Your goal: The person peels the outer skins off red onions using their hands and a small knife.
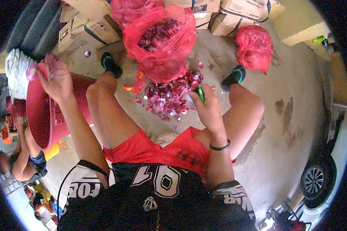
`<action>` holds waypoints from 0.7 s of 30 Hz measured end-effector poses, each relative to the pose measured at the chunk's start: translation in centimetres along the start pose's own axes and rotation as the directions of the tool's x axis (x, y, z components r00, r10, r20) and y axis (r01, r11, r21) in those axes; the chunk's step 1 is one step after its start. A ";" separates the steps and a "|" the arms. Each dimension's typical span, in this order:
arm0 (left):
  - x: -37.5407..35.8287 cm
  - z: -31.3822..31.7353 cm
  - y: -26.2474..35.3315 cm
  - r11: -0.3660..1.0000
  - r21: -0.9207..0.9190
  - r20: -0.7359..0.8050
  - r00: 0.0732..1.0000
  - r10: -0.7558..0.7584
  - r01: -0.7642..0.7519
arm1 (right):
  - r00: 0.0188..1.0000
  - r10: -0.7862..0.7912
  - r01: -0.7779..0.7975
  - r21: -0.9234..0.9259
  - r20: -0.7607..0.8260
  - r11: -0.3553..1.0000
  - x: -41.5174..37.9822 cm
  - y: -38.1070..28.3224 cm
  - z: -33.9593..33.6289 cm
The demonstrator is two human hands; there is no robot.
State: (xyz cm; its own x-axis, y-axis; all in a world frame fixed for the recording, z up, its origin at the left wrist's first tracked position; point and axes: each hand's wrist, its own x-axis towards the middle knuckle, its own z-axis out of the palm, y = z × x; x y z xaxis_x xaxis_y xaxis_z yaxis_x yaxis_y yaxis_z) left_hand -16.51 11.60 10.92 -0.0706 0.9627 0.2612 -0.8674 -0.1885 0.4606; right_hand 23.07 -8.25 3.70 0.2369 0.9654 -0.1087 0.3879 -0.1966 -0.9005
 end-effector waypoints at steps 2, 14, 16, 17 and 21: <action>0.0 1.2 -3.3 0.973 0.216 -0.038 0.996 -0.078 0.084 | 1.000 -0.004 0.005 -0.035 0.025 0.999 0.0 0.0 1.0; 2.9 -1.1 -29.5 0.037 0.930 0.261 0.587 -0.766 -0.366 | 0.986 -0.128 0.145 -0.161 0.110 0.976 0.0 0.9 2.6; 2.1 -1.4 -31.2 0.001 0.877 0.276 0.501 -0.821 -0.481 | 0.988 -0.094 0.113 -0.154 0.125 0.982 -0.1 0.6 2.5; 1.5 -1.8 -31.8 -0.003 0.880 0.258 0.485 -0.835 -0.475 | 0.988 -0.086 0.105 -0.148 0.132 0.983 -0.2 0.6 2.5; -0.7 -0.4 -31.8 -0.068 0.806 0.304 0.510 -0.804 -0.588 | 0.986 -0.084 0.106 -0.149 0.145 0.983 -0.3 0.8 2.6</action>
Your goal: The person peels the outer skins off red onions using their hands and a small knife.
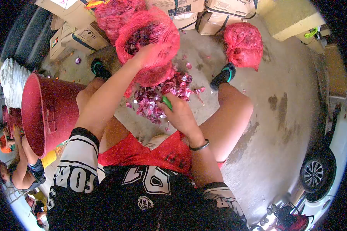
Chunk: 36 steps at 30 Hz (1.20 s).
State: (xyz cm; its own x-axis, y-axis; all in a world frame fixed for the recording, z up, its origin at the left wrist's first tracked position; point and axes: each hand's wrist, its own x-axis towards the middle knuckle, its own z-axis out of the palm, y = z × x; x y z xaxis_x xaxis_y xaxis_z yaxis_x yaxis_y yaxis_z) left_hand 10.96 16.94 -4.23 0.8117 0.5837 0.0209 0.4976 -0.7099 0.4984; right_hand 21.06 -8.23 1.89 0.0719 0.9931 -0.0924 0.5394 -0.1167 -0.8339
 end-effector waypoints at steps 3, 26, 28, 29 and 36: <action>0.0 0.5 1.0 0.998 0.065 -0.007 1.000 -0.008 0.008 | 1.000 -0.019 0.019 0.009 0.018 1.000 0.2 0.0 0.1; -12.1 -6.9 4.2 -0.158 -0.949 -0.190 0.896 -0.402 -0.272 | 0.996 0.089 -0.093 0.309 0.027 0.947 0.8 0.3 1.3; -12.9 -6.2 4.7 -0.234 -0.937 -0.174 0.927 -0.333 -0.260 | 0.996 0.078 -0.063 0.318 -0.036 0.946 0.8 0.3 1.5; -13.1 -6.0 4.9 -0.269 -0.929 -0.170 0.940 -0.297 -0.254 | 0.994 0.064 -0.033 0.312 -0.089 0.950 1.0 0.1 1.5; -12.9 -3.9 1.5 -0.165 -0.985 0.129 0.870 -0.476 0.055 | 0.959 -0.190 0.138 -0.239 -0.209 0.961 12.6 -1.8 -3.0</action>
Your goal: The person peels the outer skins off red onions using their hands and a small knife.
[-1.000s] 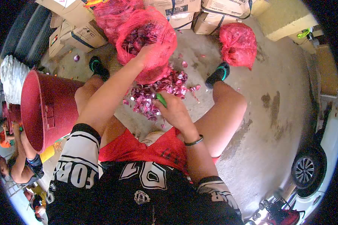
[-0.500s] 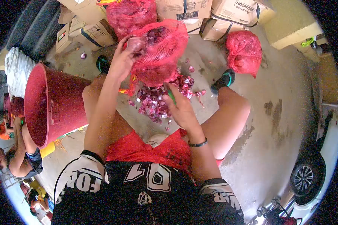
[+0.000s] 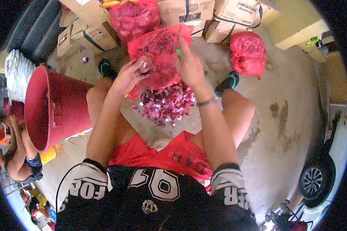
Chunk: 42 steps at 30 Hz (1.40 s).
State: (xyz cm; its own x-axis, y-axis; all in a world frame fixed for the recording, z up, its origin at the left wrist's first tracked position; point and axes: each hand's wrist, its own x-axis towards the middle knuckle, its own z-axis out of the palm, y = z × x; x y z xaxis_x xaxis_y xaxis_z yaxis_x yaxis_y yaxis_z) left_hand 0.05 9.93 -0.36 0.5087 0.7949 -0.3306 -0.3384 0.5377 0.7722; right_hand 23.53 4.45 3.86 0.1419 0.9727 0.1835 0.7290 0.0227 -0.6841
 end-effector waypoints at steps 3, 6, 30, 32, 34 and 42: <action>-1.1 -0.1 0.5 1.000 0.003 0.016 1.000 0.013 -0.013 | 0.979 -0.115 0.164 -0.314 0.169 0.935 4.9 2.9 0.2; -2.1 0.4 1.3 0.998 0.002 -0.007 0.998 0.055 -0.055 | 0.972 -0.194 0.227 -0.309 0.133 0.923 6.3 4.8 1.2; -7.7 5.2 -1.8 0.970 -0.199 0.098 0.981 0.165 -0.143 | 0.994 0.022 -0.062 0.379 0.108 0.923 -10.8 -5.3 -1.7; -7.4 5.0 -2.5 0.975 -0.160 0.093 0.981 0.170 -0.154 | 0.996 -0.001 -0.040 0.453 0.090 0.891 -12.1 -6.0 -0.6; -7.5 4.8 -3.1 0.978 -0.145 0.096 0.982 0.162 -0.147 | 0.994 0.032 -0.075 0.454 0.101 0.888 -12.4 -5.8 0.0; -7.9 4.1 -3.7 0.984 -0.060 0.121 0.977 0.176 -0.170 | 0.996 -0.061 0.027 0.451 0.060 0.892 -12.2 -5.5 0.6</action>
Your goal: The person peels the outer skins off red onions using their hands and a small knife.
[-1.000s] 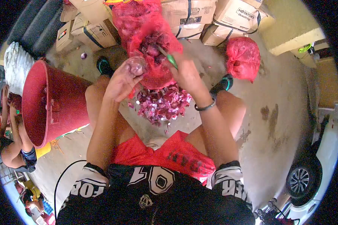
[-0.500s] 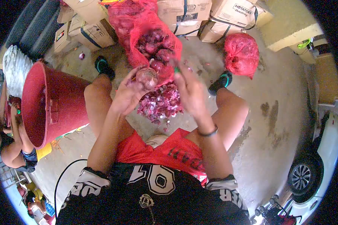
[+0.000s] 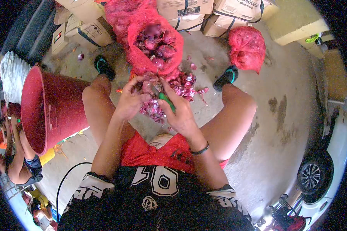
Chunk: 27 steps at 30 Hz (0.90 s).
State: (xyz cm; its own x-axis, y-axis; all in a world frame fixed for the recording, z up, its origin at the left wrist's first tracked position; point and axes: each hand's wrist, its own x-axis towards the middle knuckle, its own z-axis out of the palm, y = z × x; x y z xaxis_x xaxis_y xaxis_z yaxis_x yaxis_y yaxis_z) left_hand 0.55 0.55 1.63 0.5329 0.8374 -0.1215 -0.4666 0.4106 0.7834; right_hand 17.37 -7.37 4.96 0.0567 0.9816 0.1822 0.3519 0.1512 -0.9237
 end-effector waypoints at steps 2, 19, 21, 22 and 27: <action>-0.2 -0.5 -0.2 1.000 -0.008 0.018 1.000 -0.018 0.018 | 0.999 0.044 -0.044 0.009 0.029 0.999 -0.3 0.5 -0.2; -0.2 -1.0 -1.3 0.963 -0.155 0.033 0.976 -0.217 0.219 | 0.919 0.392 -0.351 0.540 0.041 0.765 -1.6 3.5 1.1; 0.0 -0.7 -1.0 0.970 -0.170 0.007 0.984 -0.176 0.175 | 0.907 0.377 -0.378 0.753 0.185 0.539 -1.5 3.0 0.1; 0.1 -0.7 -0.9 0.973 -0.179 -0.008 0.988 -0.153 0.149 | 0.900 0.403 -0.383 0.747 0.168 0.543 -1.3 2.4 0.3; 0.6 -0.2 -1.0 0.990 0.126 -0.074 0.996 -0.058 0.067 | 0.880 0.441 -0.423 0.717 0.179 0.554 -1.7 2.0 1.1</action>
State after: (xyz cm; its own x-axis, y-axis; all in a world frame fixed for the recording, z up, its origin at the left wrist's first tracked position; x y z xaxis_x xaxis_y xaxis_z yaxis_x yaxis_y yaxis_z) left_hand 1.22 0.74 0.72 0.5052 0.8367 -0.2116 -0.3376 0.4172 0.8438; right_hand 16.99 -8.59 2.40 0.0380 0.9510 -0.3068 -0.4990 -0.2480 -0.8303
